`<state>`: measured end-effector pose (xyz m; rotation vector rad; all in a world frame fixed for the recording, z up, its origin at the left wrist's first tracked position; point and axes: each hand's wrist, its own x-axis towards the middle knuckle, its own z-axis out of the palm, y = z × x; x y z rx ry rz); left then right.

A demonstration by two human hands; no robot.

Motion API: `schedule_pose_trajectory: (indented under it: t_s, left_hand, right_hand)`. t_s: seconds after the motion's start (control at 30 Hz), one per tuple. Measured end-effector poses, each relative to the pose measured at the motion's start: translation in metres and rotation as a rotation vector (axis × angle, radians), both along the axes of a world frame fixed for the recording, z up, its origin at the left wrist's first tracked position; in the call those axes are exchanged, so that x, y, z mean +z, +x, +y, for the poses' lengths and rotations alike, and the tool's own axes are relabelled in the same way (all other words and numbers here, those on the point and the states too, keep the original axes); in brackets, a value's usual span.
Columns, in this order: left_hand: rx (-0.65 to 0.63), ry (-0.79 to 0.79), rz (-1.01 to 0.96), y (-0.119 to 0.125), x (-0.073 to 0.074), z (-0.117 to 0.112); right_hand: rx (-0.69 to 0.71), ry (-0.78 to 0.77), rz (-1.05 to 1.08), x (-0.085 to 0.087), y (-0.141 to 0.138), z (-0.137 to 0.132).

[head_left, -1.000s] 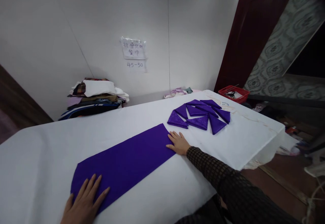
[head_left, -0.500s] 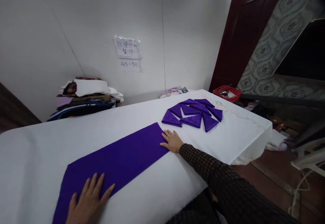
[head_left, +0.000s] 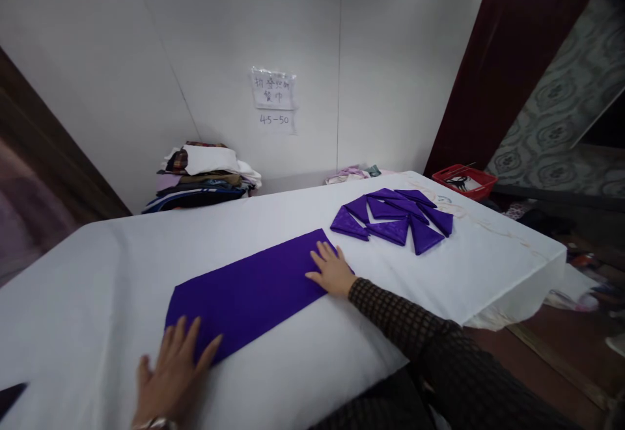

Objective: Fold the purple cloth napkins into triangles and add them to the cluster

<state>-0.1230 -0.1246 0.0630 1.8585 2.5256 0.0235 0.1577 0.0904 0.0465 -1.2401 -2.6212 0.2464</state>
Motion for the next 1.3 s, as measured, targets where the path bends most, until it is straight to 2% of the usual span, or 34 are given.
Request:
schedule_pose_trajectory:
  t_s: [0.13,0.23,0.3,0.37,0.5,0.6,0.7,0.8,0.9,1.0,1.17,1.3]
  left_hand:
    - [-0.029,-0.068,0.046,0.033,-0.034,0.052]
    - [-0.014,-0.118,0.038,0.04,-0.046,0.064]
    - [-0.019,-0.111,0.023,0.039,-0.049,0.062]
    - [-0.02,-0.102,0.011,0.037,-0.049,0.059]
    - [-0.027,-0.085,-0.008,0.035,-0.05,0.058]
    - [-0.029,-0.056,-0.025,0.035,-0.052,0.058]
    - [-0.022,-0.075,-0.081,0.037,-0.046,0.058]
    - [0.018,-0.152,-0.215,0.037,-0.034,0.065]
    - [0.038,-0.096,-0.232,0.026,-0.023,0.082]
    - [0.07,-0.032,-0.121,-0.004,-0.021,0.097]
    - [0.197,-0.075,-0.069,-0.057,-0.037,0.102]
    - [0.185,-0.055,-0.04,-0.066,-0.046,0.1]
  right_hand:
    - [0.299,0.0,0.094,0.001,-0.062,-0.04]
    - [0.388,-0.069,0.071,-0.011,-0.08,-0.049]
    - [0.383,-0.106,0.034,-0.019,-0.07,-0.042]
    - [0.343,-0.117,0.002,-0.023,-0.048,-0.028]
    - [0.168,-0.117,-0.057,-0.025,0.009,0.005]
    - [0.047,-0.126,-0.089,-0.027,0.04,0.02]
    - [0.026,-0.099,-0.116,-0.034,0.052,0.025]
    - [0.026,-0.057,-0.147,-0.042,0.053,0.026]
    - [0.031,-0.022,-0.175,-0.047,0.052,0.027]
    - [0.034,-0.004,-0.187,-0.05,0.053,0.027]
    - [0.034,-0.024,-0.213,-0.046,0.057,0.027]
    - [0.03,-0.055,-0.25,-0.03,0.044,0.03]
